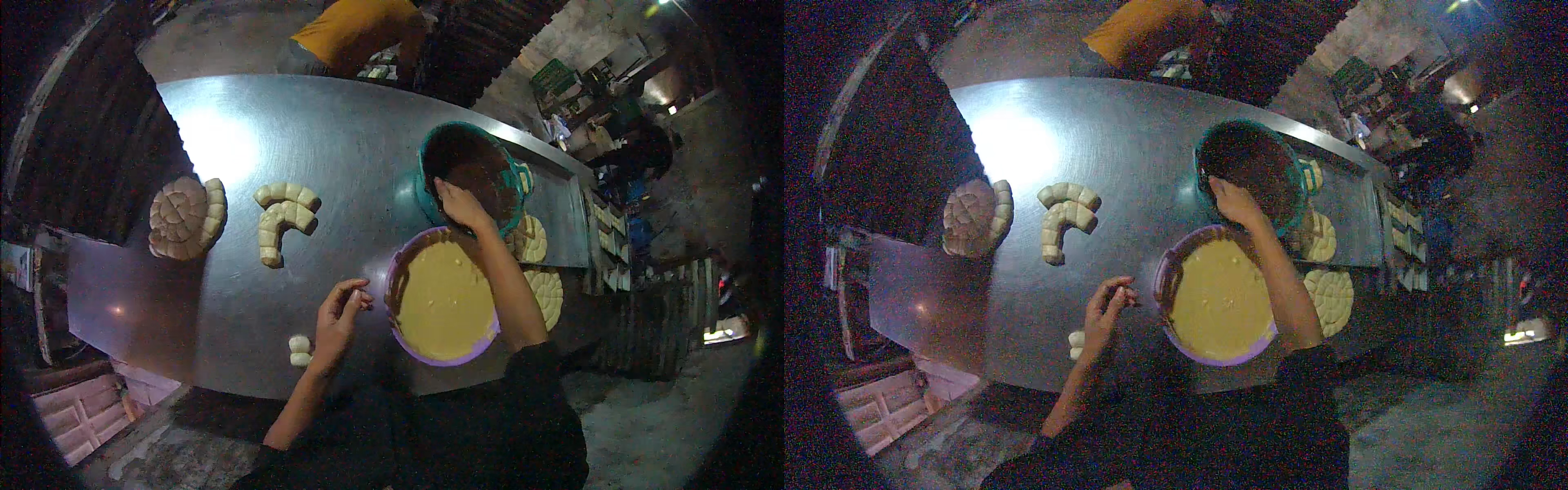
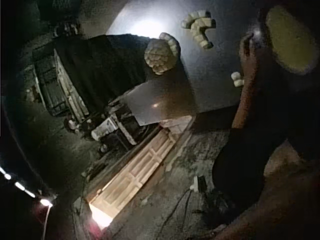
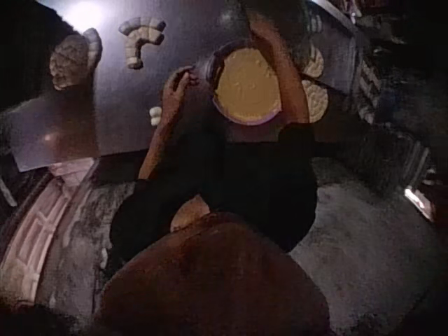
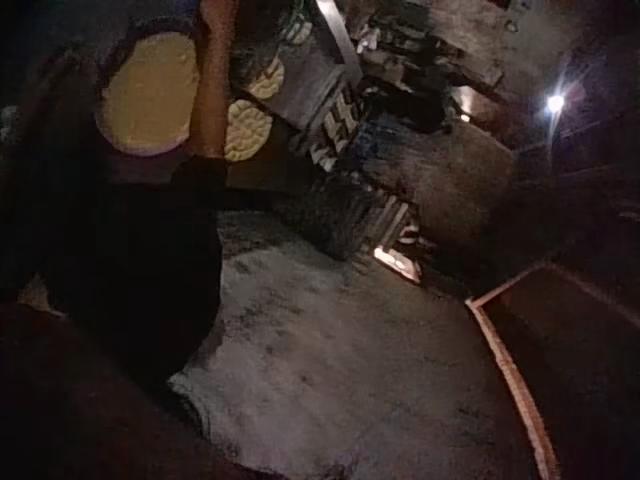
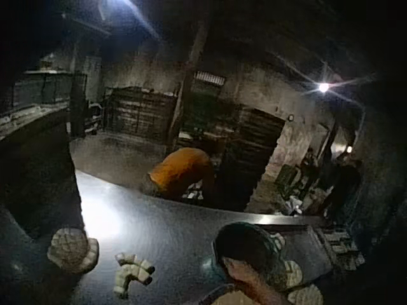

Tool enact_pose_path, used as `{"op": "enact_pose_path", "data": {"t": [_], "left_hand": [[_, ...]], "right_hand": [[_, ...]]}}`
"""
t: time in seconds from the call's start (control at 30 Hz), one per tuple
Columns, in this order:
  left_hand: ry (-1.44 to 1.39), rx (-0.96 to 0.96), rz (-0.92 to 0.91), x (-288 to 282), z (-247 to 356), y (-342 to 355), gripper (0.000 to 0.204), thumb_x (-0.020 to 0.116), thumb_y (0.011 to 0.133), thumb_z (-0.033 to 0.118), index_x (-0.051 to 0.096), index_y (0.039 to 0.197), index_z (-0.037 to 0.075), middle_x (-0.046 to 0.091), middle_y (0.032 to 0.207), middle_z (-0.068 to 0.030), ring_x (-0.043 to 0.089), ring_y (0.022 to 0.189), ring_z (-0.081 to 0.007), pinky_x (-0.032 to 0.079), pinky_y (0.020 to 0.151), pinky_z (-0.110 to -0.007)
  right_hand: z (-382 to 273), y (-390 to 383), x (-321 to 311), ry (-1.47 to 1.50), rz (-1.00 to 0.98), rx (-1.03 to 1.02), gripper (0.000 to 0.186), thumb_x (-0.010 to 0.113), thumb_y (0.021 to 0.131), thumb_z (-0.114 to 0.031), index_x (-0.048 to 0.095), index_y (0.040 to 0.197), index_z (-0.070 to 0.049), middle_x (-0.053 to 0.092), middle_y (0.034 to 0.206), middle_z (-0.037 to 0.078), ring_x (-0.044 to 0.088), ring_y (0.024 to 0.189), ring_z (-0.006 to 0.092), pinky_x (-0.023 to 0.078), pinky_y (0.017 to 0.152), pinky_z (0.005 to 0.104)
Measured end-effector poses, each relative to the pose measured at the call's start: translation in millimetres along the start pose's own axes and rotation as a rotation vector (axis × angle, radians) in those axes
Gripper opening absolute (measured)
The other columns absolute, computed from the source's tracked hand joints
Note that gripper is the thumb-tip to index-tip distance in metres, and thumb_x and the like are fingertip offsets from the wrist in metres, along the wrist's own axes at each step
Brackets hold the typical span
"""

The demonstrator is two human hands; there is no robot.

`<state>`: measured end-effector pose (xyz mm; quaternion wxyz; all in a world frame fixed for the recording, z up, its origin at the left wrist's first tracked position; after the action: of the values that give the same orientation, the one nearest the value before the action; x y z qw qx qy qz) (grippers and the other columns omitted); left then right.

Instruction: The person fills small pieces of dough with a dark paste by hand, pinches them shut, and arranges them into patterns on a metal table. The person then lifts the assembled dough shapes and places them into a wooden tray.

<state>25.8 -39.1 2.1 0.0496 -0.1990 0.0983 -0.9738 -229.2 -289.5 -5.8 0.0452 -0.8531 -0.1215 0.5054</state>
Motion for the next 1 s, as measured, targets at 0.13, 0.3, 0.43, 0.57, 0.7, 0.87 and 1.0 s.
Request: {"op": "enact_pose_path", "data": {"t": [0.13, 0.3, 0.43, 0.57, 0.7, 0.87, 1.0], "left_hand": [[-0.030, -0.079, -0.013, -24, -8, 29, 0.023, 0.049, 0.100, 0.014, 0.061, 0.115, 0.002, 0.060, 0.096, -0.0042, 0.058, 0.093, -0.0123, 0.048, 0.085, -0.029], [-0.086, -0.091, -0.130, -15, 3, 51, 0.029, 0.049, 0.101, 0.018, 0.056, 0.124, 0.003, 0.058, 0.109, -0.0076, 0.056, 0.101, -0.0134, 0.048, 0.089, -0.030], [-0.375, -0.118, -0.225, 14, 16, 56, 0.039, 0.046, 0.102, 0.029, 0.050, 0.130, 0.002, 0.055, 0.121, -0.0108, 0.054, 0.108, -0.0149, 0.047, 0.094, -0.031], [-0.497, -0.462, -0.232, 20, 50, 42, 0.045, 0.046, 0.101, 0.037, 0.052, 0.126, 0.001, 0.057, 0.121, -0.0112, 0.055, 0.111, -0.0184, 0.042, 0.101, -0.033], [-0.577, -0.245, -0.102, 36, 64, 11, 0.041, 0.047, 0.100, 0.038, 0.053, 0.126, 0.005, 0.057, 0.120, -0.0121, 0.057, 0.111, -0.0190, 0.046, 0.095, -0.030], [-0.796, -0.372, -0.082, 53, 69, -20, 0.041, 0.058, 0.096, 0.025, 0.052, 0.128, 0.000, 0.055, 0.128, -0.0099, 0.052, 0.119, -0.0190, 0.041, 0.104, -0.034], [-0.485, -0.185, -0.265, 72, 72, -52, 0.059, 0.069, 0.086, 0.009, 0.045, 0.139, -0.001, 0.046, 0.141, -0.0094, 0.044, 0.130, -0.0192, 0.035, 0.108, -0.033]], "right_hand": [[10, 17, 8, 0.178, -0.074, 0.166, 0.065, 0.030, 0.100, -0.055, 0.055, 0.130, -0.003, 0.061, 0.124, 0.020, 0.059, 0.113, 0.0313, 0.040, 0.100, 0.0378], [-38, -36, -16, 0.500, 0.201, 0.147, 0.046, 0.046, 0.101, -0.038, 0.057, 0.128, -0.002, 0.066, 0.108, 0.010, 0.060, 0.100, 0.0146, 0.047, 0.083, 0.0275], [-123, -110, -11, 1.132, -0.022, 0.089, 0.036, 0.051, 0.099, -0.018, 0.050, 0.132, -0.002, 0.062, 0.112, 0.009, 0.061, 0.095, 0.0128, 0.052, 0.081, 0.0278], [-160, -153, 6, 1.338, -0.036, -0.039, 0.039, 0.056, 0.095, -0.004, 0.045, 0.133, -0.002, 0.059, 0.118, 0.011, 0.062, 0.098, 0.0158, 0.055, 0.082, 0.0315], [-134, -181, 6, 1.331, -0.126, -0.119, 0.041, 0.062, 0.093, -0.009, 0.048, 0.130, -0.002, 0.061, 0.118, 0.012, 0.061, 0.107, 0.0188, 0.053, 0.091, 0.0342], [-135, -220, -27, 0.777, -0.001, -0.495, 0.049, 0.072, 0.083, -0.011, 0.055, 0.128, -0.001, 0.058, 0.127, 0.015, 0.059, 0.114, 0.0261, 0.048, 0.098, 0.0380], [-133, -256, -51, 0.038, 0.312, -0.730, 0.049, 0.074, 0.074, -0.003, 0.060, 0.121, -0.001, 0.055, 0.130, 0.018, 0.058, 0.115, 0.0328, 0.052, 0.092, 0.0358]]}}
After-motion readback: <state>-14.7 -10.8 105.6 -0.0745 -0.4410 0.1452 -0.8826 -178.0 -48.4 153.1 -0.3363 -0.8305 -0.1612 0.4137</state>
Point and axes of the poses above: each hand's wrist, its own y-axis towards the middle knuckle, its own x-axis out of the palm, z = x × y, the point moved 1 cm from there along y, towards the middle knuckle
